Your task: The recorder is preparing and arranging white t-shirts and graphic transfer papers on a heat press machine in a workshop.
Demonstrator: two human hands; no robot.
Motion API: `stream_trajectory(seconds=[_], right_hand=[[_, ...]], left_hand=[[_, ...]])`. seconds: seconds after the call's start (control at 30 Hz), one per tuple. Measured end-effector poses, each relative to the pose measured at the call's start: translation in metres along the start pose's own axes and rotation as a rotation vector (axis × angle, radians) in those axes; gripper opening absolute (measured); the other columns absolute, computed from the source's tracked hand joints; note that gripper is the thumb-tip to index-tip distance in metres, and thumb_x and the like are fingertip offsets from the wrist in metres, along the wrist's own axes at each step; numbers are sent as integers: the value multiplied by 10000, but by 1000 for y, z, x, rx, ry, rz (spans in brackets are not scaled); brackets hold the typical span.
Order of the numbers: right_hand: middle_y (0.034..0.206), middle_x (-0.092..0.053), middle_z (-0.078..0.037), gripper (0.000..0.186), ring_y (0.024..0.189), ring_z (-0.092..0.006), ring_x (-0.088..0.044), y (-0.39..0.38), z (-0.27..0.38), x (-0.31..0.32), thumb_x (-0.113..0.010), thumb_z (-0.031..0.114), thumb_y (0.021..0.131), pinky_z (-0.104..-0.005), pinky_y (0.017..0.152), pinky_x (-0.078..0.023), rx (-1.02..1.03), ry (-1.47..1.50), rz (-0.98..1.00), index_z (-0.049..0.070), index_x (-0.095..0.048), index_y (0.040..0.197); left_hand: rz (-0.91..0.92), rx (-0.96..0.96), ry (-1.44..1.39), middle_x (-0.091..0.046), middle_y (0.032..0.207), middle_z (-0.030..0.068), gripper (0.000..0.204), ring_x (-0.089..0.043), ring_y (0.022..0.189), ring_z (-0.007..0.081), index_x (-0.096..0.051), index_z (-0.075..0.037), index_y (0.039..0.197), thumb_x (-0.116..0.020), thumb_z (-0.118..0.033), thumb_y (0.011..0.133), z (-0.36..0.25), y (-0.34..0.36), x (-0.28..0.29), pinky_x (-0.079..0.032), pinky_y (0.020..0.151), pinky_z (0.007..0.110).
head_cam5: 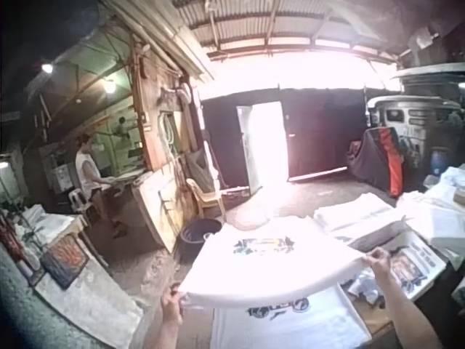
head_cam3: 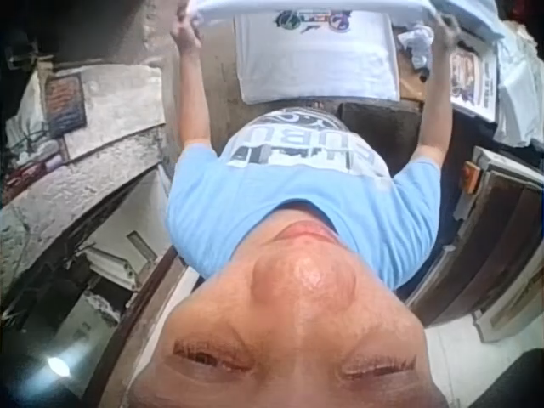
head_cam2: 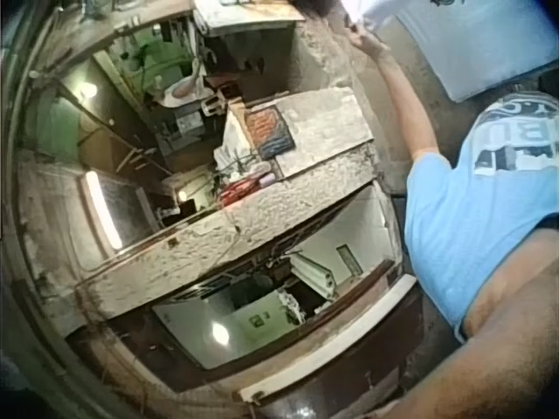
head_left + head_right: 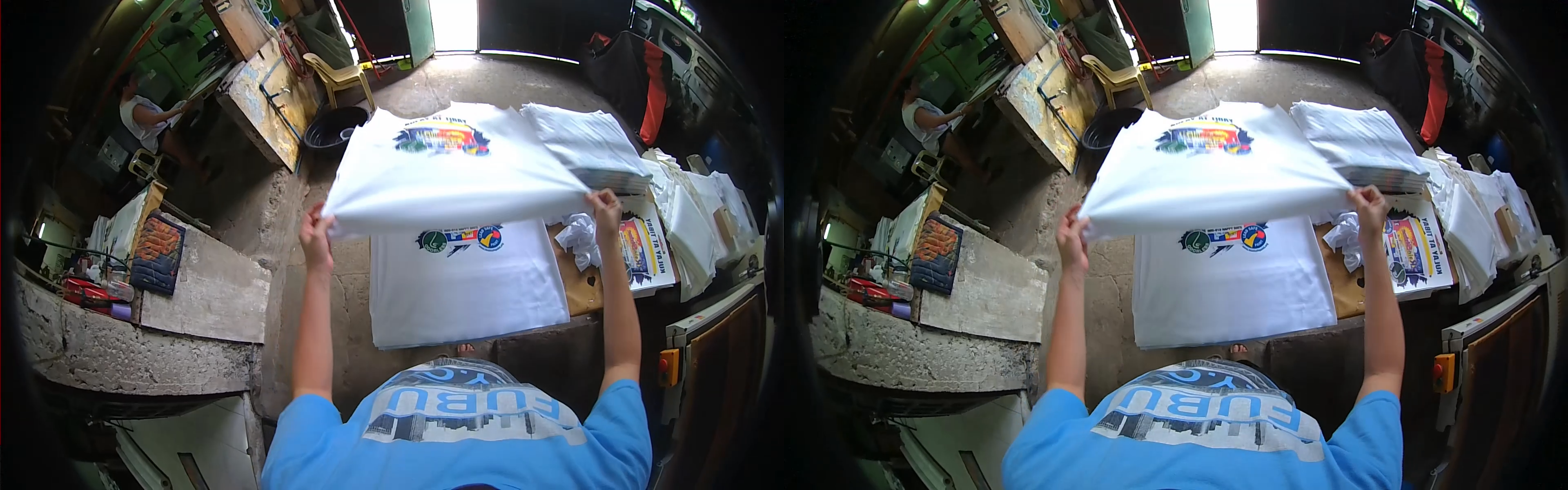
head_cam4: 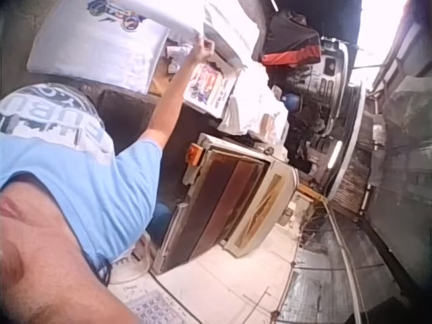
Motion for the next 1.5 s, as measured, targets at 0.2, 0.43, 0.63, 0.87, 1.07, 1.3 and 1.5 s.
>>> stream_trajectory(seconds=[0.2,0.43,0.63,0.87,1.07,1.3,1.5], right_hand=[[609,-532,13,131,549,-51,-456,-90,-132,46,-631,22,713,-206,528,-374,-219,-122,-39,49,-533,630],[565,-522,0,108,522,-61,-457,-158,-178,74,-637,34,639,-219,502,-380,-271,-378,-36,20,-534,609],[554,-538,-38,85,524,-92,-487,-172,-163,93,-601,37,628,-252,512,-402,-308,-526,-83,-1,-528,603],[576,-558,-87,128,549,-167,-536,-197,-158,103,-624,85,606,-291,556,-427,-341,-760,-118,-3,-531,611],[663,-573,-159,189,638,-296,-563,-210,-166,99,-625,134,612,-363,657,-454,-236,-912,-163,-15,-531,680],[896,-585,-243,206,851,-379,-567,-230,-187,90,-605,125,699,-420,747,-440,-524,-1039,-29,-21,-582,844],[885,-591,-233,199,882,-353,-568,-254,-174,89,-586,113,699,-413,763,-441,-606,-1072,-79,-18,-583,849]], left_hand=[[-50,242,166,-504,710,-27,193,-442,621,56,-599,-25,888,-531,11,711,128,-107,48,-356,579,181],[-31,436,294,-516,701,-36,146,-451,634,51,-615,-28,835,-550,25,716,197,-179,72,-361,587,182],[1,485,301,-524,724,-24,138,-454,643,54,-618,-30,821,-549,18,712,191,-190,83,-362,603,176],[-40,534,381,-547,726,38,470,-513,676,85,-422,-19,1131,-598,4,696,206,-216,98,-417,615,215],[33,328,1168,-557,764,142,383,-558,728,259,-498,34,942,-655,-229,712,196,-215,105,-446,711,340],[363,385,1298,-534,935,220,376,-511,918,366,-534,25,867,-579,-332,757,214,-208,92,-414,781,430],[329,409,1110,-579,805,216,370,-556,797,366,-545,34,764,-579,-334,751,211,-203,117,-424,699,429]])
Point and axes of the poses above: each hand's wrist, its own y-axis towards the middle knuckle, its own x-axis out of the back of the hand, z = x × y, the point moved 9 cm from there along y, towards the middle knuckle
